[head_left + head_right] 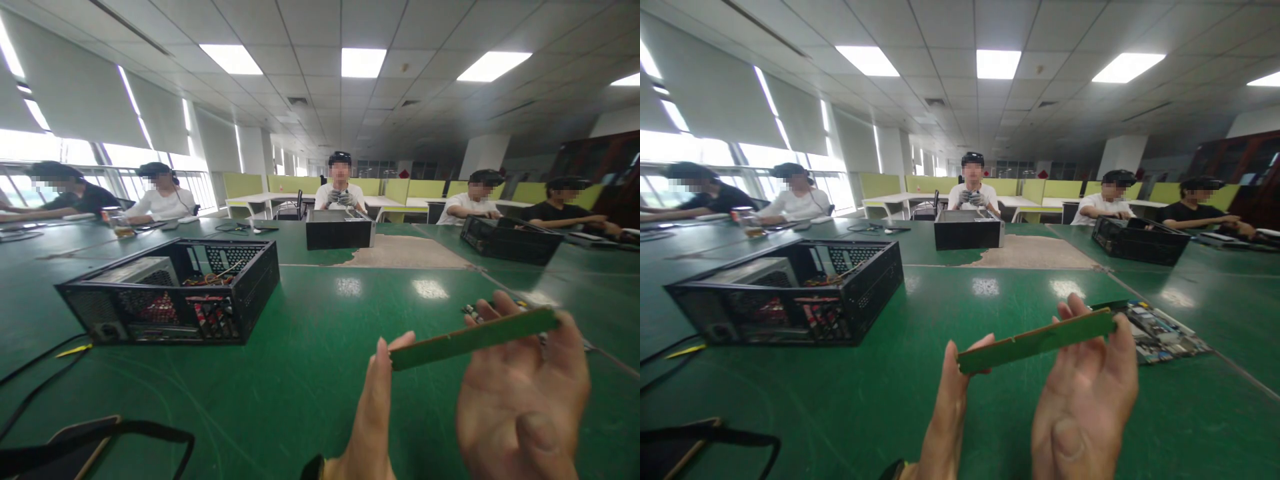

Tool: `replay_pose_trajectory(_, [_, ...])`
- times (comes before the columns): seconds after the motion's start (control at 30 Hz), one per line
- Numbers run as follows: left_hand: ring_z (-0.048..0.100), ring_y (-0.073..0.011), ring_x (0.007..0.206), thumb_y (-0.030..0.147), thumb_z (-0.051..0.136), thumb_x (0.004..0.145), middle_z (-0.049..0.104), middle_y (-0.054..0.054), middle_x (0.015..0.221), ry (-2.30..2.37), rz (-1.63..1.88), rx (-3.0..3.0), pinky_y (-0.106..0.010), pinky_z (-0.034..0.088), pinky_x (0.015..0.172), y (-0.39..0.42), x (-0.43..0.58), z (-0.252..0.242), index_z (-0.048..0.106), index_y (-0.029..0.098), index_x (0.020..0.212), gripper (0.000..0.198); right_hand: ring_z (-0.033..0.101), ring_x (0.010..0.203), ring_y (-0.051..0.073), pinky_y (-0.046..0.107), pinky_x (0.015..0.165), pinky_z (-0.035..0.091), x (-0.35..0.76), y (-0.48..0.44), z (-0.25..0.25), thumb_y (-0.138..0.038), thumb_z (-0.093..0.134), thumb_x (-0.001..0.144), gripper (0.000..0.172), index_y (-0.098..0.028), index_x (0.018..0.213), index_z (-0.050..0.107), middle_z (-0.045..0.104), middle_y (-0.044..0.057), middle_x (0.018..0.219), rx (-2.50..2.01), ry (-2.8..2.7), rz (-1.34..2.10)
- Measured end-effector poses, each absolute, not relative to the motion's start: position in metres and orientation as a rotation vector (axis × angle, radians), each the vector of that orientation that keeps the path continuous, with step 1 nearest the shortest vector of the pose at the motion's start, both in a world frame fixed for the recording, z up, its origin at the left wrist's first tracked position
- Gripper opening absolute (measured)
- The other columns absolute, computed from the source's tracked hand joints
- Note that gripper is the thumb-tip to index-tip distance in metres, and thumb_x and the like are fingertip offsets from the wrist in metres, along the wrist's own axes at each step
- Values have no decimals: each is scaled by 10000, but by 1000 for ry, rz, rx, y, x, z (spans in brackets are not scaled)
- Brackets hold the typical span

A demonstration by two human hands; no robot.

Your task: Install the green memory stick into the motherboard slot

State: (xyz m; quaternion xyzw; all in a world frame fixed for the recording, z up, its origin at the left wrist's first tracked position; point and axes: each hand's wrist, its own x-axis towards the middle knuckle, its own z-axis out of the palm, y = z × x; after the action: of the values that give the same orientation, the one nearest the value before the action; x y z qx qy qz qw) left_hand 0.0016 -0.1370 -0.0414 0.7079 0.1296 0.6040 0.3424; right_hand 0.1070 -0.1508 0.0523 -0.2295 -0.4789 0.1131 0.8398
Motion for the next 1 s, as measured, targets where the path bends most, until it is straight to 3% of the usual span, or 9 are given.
replay_pose_trajectory(0.17, [241, -357, 1388, 653, 486, 819, 260, -113, 1531, 318, 1642, 1822, -512, 214, 1114, -132, -3, -26, -25, 290, 1494, 921, 451, 1266, 249, 506, 1114, 246, 104, -154, 40, -380, 626, 802, 692, -330, 1422, 322, 550, 27, 1280, -494, -1067, 281])
replay_pose_trajectory(0.27, [276, -346, 1368, 611, 508, 820, 272, -110, 1520, 338, 1796, 1685, -519, 201, 1109, -124, -13, 5, 6, 303, 1492, 893, 631, 1009, 209, 432, 937, 458, 101, -160, 21, -362, 531, 889, 727, -313, 1497, 135, 676, 27, 1086, -552, -1287, 373])
replay_pose_trajectory(0.33, [309, -327, 1348, 582, 511, 822, 302, -103, 1501, 331, 1892, 1576, -521, 188, 1114, -118, -22, 26, 54, 307, 1487, 852, 677, 854, 195, 392, 793, 530, 100, -162, 9, -384, 466, 928, 714, -323, 1505, 51, 709, 27, 1026, -567, -1472, 442])
replay_pose_trajectory(0.4, [350, -312, 1320, 561, 524, 815, 334, -102, 1478, 322, 1968, 1499, -512, 199, 1115, -112, -30, 42, 101, 297, 1483, 833, 693, 824, 202, 382, 735, 553, 100, -163, -1, -409, 454, 932, 704, -339, 1503, 48, 699, 45, 1106, -561, -1621, 459])
replay_pose_trajectory(0.53, [396, -296, 1286, 569, 537, 802, 372, -100, 1452, 312, 2049, 1471, -486, 236, 1112, -110, -36, 54, 148, 286, 1477, 829, 666, 1006, 245, 367, 746, 571, 100, -159, -11, -399, 486, 913, 720, -342, 1502, 75, 532, 72, 1369, -548, -1716, 436])
replay_pose_trajectory(0.67, [342, -312, 1339, 563, 529, 821, 383, -96, 1455, 312, 2009, 1548, -501, 236, 1118, -119, -26, 39, 170, 308, 1477, 790, 495, 1255, 251, 409, 974, 475, 95, -157, 1, -447, 512, 890, 731, -330, 1500, 126, 453, 34, 1440, -616, -1472, 354])
replay_pose_trajectory(0.8, [337, -342, 1350, 568, 490, 862, 374, -110, 1475, 339, 1835, 1755, -541, 234, 1110, -130, -14, 13, 202, 333, 1475, 717, 237, 1405, 299, 561, 1145, 142, 100, -156, 34, -557, 593, 791, 802, -319, 1470, 238, 351, 38, 1495, -564, -1199, 275])
replay_pose_trajectory(0.87, [353, -351, 1341, 576, 488, 862, 360, -104, 1486, 323, 1724, 1874, -545, 254, 1099, -135, -11, 5, 242, 345, 1464, 690, 213, 1411, 307, 565, 1155, 69, 106, -155, 51, -558, 637, 746, 793, -314, 1430, 319, 367, 39, 1477, -519, -1099, 268])
replay_pose_trajectory(1.0, [304, -366, 1366, 577, 498, 856, 292, -94, 1522, 297, 1627, 1970, -572, 232, 1101, -139, -9, -3, 205, 357, 1472, 717, 242, 1399, 303, 535, 1165, 78, 113, -154, 61, -525, 715, 678, 822, -319, 1396, 373, 405, 31, 1442, -484, -1014, 297])
